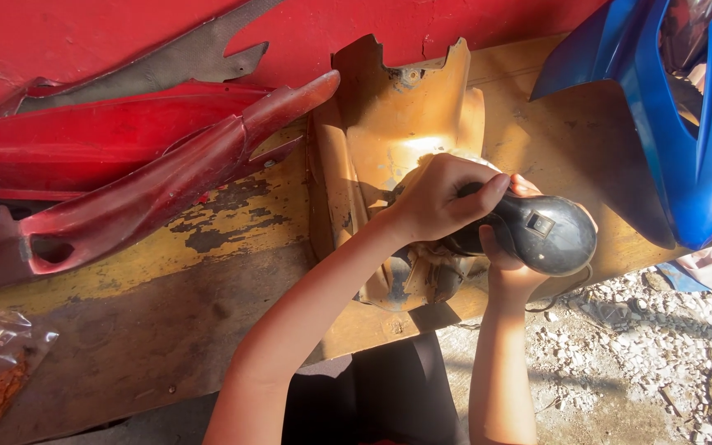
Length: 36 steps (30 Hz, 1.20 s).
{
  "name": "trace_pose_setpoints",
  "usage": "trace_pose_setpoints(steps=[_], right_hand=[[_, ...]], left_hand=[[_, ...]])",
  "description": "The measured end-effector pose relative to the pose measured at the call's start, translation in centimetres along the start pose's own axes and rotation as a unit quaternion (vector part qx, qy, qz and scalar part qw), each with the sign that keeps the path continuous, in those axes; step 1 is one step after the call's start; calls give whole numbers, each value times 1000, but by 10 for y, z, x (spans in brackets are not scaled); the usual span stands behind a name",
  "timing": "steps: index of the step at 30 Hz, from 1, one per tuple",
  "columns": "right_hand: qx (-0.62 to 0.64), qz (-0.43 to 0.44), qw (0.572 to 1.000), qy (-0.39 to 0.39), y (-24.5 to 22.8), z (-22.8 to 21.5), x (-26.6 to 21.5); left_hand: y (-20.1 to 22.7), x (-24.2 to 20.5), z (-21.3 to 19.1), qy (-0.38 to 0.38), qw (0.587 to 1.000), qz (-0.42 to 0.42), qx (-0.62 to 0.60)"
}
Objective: The person uses a handheld electric sander with a brush attachment to sand the surface of a yellow motorcycle fairing. They move the tool across the curved plastic bodywork, focusing on smoothing the surface. Other red and blue motorcycle parts are visible nearby on the workbench.
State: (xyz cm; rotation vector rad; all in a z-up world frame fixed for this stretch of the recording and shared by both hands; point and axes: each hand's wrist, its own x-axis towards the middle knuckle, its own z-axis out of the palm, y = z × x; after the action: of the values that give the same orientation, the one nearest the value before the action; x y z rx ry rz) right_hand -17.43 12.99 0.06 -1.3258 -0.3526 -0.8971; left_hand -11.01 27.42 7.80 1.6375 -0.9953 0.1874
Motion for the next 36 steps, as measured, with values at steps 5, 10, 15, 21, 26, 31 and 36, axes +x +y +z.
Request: trace_pose_setpoints(steps=[5, 10, 15, 21, 26, 31, 36], right_hand=[[-51, 50, 997, 34, 10, -28, -26], [-77, 38, 994, 74, 16, -27, -26], [-30, 18, 999, 14, -5, 3, -11], [-103, 46, 994, -6, -18, -10, -32], [-85, 15, 996, 5, -17, -2, -26], [-171, -18, 985, -31, -17, 9, -27], [-67, 23, 997, -29, -19, -1, -49]], left_hand=[[8, -4, 11, -27, 999, -13, -37], [2, 1, 10, -41, 996, 28, -73], [5, -10, -9, -11, 1000, -2, 21], [17, -24, 0, -33, 999, -38, -15], [12, -23, -3, -20, 999, 0, -34], [17, -35, -20, 8, 999, 6, -40], [16, -45, -12, -36, 999, -24, -14]])
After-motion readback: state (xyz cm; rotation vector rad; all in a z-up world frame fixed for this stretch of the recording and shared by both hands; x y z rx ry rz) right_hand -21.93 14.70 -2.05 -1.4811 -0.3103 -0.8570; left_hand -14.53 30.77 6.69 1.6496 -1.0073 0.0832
